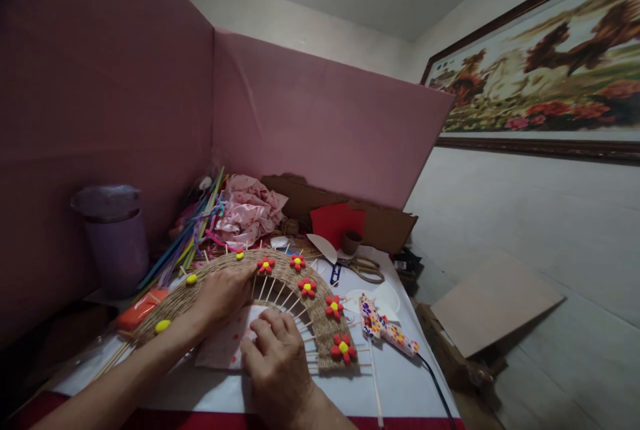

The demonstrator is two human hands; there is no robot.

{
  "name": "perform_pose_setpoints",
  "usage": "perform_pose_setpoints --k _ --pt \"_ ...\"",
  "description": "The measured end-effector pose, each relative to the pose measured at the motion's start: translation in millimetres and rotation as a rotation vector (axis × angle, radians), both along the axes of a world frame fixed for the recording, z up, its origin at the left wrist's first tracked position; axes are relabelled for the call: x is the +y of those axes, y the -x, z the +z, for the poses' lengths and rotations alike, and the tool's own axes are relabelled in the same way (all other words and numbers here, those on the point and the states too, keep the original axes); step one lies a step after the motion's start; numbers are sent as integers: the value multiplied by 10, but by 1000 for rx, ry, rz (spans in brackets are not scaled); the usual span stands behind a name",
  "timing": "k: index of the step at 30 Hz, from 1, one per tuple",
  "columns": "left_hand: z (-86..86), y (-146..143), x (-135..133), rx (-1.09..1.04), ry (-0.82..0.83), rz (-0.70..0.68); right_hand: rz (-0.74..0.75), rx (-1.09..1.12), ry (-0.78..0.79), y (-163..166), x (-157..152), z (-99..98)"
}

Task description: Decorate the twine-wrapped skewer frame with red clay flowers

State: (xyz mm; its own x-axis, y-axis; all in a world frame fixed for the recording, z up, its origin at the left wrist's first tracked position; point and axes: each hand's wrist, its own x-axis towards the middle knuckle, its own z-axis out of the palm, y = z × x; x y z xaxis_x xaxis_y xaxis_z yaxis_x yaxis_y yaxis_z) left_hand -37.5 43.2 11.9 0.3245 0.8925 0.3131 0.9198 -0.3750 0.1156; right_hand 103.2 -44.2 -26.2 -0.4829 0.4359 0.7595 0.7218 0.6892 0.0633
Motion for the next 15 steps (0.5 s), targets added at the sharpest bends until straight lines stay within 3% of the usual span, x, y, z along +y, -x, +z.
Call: perform_pose_setpoints --k 15 --pt "27 -46 -9 61 34 34 64 -34 28 59 -30 -152"
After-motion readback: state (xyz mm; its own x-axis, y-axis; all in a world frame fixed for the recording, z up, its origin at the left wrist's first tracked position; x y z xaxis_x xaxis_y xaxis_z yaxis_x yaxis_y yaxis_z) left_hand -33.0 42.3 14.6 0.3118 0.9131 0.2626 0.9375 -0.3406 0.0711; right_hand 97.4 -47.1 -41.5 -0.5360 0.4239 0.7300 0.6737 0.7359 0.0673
